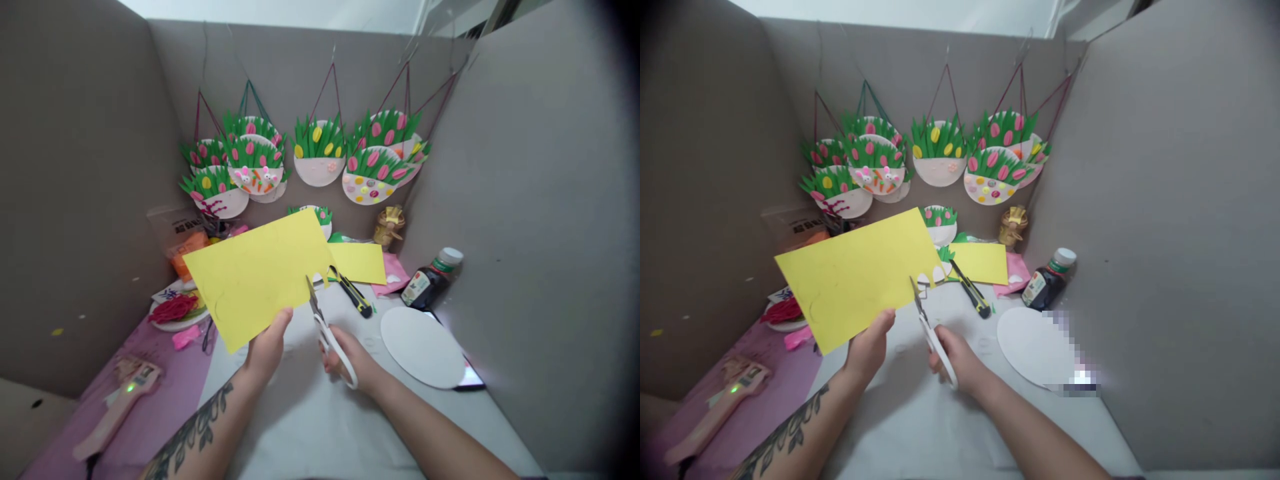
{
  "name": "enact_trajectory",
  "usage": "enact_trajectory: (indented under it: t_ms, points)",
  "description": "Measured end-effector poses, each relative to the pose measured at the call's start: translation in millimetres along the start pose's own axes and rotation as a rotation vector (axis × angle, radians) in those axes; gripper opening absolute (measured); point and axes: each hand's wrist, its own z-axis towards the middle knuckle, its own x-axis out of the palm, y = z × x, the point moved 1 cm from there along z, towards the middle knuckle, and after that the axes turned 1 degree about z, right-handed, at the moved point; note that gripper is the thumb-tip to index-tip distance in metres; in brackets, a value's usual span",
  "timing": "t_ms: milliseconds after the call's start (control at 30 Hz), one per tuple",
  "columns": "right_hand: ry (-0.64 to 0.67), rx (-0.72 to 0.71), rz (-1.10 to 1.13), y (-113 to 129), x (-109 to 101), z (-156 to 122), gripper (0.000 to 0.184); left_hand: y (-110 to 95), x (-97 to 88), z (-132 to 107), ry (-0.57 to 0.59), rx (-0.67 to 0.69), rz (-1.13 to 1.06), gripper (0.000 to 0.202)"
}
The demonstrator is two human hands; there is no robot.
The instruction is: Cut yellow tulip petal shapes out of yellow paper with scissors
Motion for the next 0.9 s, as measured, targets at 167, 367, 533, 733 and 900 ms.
enact_trajectory:
  t_ms: [167, 367, 533, 733, 900]
  points:
    - [-0.025, 0.048, -0.007, 3.1, -1.7, -0.3, 0.024, 0.6, -1.8, 2.9, 0.012, 0.046, 0.087, 0.035]
    - [-0.018, 0.034, -0.02, 2.2, -3.6, -1.3, 0.03, 6.1, -5.3, 7.6, 0.024, 0.026, 0.1, 0.032]
    - [-0.001, 0.026, -0.026, 1.6, -4.8, -1.6, 0.03, 6.9, -7.8, 10.3, 0.055, 0.053, 0.083, 0.027]
    - [-0.014, 0.029, -0.039, 4.1, -4.1, -1.5, 0.027, 4.1, -8.3, 12.6, 0.051, 0.082, 0.067, 0.022]
    - [-0.03, 0.063, -0.066, 1.1, 3.3, -0.9, 0.018, -0.4, -2.7, 8.4, -0.024, 0.036, 0.153, 0.029]
